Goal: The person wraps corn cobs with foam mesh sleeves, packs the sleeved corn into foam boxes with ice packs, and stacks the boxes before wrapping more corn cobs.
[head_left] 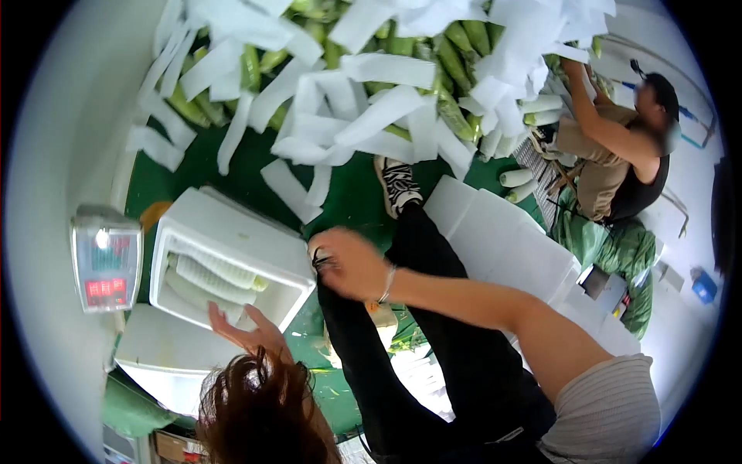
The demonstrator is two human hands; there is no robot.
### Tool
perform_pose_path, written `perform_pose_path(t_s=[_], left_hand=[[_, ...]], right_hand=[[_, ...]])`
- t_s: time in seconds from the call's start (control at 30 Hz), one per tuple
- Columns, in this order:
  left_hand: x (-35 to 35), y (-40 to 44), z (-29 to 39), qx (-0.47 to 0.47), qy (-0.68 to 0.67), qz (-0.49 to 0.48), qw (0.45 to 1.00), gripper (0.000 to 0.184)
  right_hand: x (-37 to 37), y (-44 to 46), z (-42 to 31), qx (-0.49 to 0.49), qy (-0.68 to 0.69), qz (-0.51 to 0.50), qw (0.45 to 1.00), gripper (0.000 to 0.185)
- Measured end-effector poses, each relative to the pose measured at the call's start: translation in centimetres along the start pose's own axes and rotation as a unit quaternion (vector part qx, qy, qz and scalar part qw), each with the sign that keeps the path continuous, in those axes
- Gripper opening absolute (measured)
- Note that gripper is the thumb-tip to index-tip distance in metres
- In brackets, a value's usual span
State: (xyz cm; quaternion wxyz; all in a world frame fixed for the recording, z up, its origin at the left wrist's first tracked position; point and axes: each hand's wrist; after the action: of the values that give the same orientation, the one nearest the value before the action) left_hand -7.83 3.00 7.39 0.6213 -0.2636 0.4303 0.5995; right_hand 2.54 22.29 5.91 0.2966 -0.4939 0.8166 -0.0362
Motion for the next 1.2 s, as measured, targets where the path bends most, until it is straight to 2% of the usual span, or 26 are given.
perform_pose_path(t_s=[0.07, 0.1, 0.13, 0.17, 0.2, 0.27, 0.3, 0.37, 0.4, 0.47, 0.63, 0.67, 0.7, 0.73, 0.77, 0.9, 0.93, 0.97, 1.03, 1.1, 1.2], left_hand=[[1.7, -2.3, 3.4, -0.004, -0.087, -0.067, 0.994, 0.048], [3.2, -3.4, 5.3, -0.024, -0.125, -0.127, 0.984, 0.044], [4.9, -4.4, 7.2, -0.068, -0.166, -0.201, 0.963, 0.039], [6.6, -5.4, 9.1, -0.084, -0.198, -0.252, 0.944, 0.032], [8.2, -6.3, 10.8, -0.153, -0.203, -0.31, 0.916, 0.03], [10.6, -8.3, 13.0, -0.178, -0.214, -0.407, 0.87, 0.027], [11.4, -9.2, 14.0, -0.187, -0.221, -0.441, 0.85, 0.026], [12.2, -10.3, 16.7, -0.183, -0.225, -0.498, 0.817, 0.024], [12.6, -10.8, 17.3, -0.173, -0.222, -0.504, 0.817, 0.024], [13.5, -12.2, 17.5, -0.19, -0.182, -0.547, 0.795, 0.024], [14.7, -14.0, 16.0, -0.232, -0.159, -0.588, 0.759, 0.023], [14.8, -14.4, 15.3, -0.262, -0.14, -0.574, 0.763, 0.023], [15.2, -15.0, 15.0, -0.293, -0.123, -0.56, 0.765, 0.022], [15.1, -14.6, 16.1, -0.293, -0.102, -0.574, 0.758, 0.022], [15.1, -14.7, 16.2, -0.293, -0.069, -0.58, 0.757, 0.02], [14.6, -15.8, 14.3, -0.252, -0.024, -0.589, 0.767, 0.018], [14.5, -16.1, 10.4, -0.387, -0.043, -0.573, 0.721, 0.017], [14.5, -16.6, 8.5, -0.476, -0.099, -0.543, 0.685, 0.017], [14.2, -16.8, 9.4, -0.559, -0.147, -0.502, 0.644, 0.016], [14.9, -16.5, 16.6, -0.31, -0.01, -0.622, 0.719, 0.016], [15.1, -17.1, 18.5, -0.299, 0.01, -0.611, 0.733, 0.019]], right_hand=[[-4.7, -0.7, 9.7, 0.137, -0.066, 0.143, 0.978, 0.035], [-8.0, -0.6, 13.8, 0.208, -0.164, 0.146, 0.953, 0.034], [-10.5, -0.8, 18.2, 0.204, -0.217, 0.196, 0.934, 0.028], [-13.6, -0.7, 20.5, 0.286, -0.196, 0.178, 0.921, 0.027], [-16.6, -0.7, 22.6, 0.367, -0.174, 0.16, 0.899, 0.027], [-20.9, -1.9, 26.4, 0.425, -0.275, 0.091, 0.858, 0.034], [-23.0, -2.7, 27.7, 0.439, -0.266, 0.099, 0.852, 0.034], [-27.2, -3.4, 30.0, 0.506, -0.288, -0.012, 0.813, 0.039], [-28.9, -3.8, 31.1, 0.512, -0.279, -0.005, 0.813, 0.039], [-32.0, -4.6, 33.0, 0.518, -0.3, 0.073, 0.798, 0.039], [-37.2, -5.0, 39.7, 0.556, -0.267, 0.158, 0.771, 0.04], [-38.1, -4.9, 40.6, 0.566, -0.264, 0.165, 0.764, 0.04], [-38.9, -4.8, 41.6, 0.558, -0.268, 0.218, 0.754, 0.044], [-39.5, -4.6, 42.6, 0.547, -0.272, 0.268, 0.745, 0.048], [-40.2, -4.5, 43.7, 0.552, -0.27, 0.268, 0.741, 0.048], [-42.9, -1.3, 49.3, 0.433, -0.267, 0.401, 0.762, 0.067], [-43.5, -0.3, 50.8, 0.445, -0.236, 0.398, 0.767, 0.072], [-43.9, 0.6, 52.0, 0.457, -0.202, 0.392, 0.772, 0.078], [-44.5, 1.6, 53.5, 0.49, -0.142, 0.384, 0.77, 0.08], [-44.2, 1.5, 53.2, 0.519, -0.088, 0.376, 0.763, 0.082], [-43.9, 0.6, 50.6, 0.459, -0.126, 0.411, 0.777, 0.071]])
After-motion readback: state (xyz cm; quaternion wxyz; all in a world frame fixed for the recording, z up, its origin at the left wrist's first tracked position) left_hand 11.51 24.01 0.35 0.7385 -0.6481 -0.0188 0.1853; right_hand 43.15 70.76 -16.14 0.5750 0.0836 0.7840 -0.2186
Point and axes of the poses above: each hand's wrist, its own y-axis towards the middle knuckle, its own x-axis out of the palm, z = x × y, and after that the axes turned 13 degrees about z, right-handed
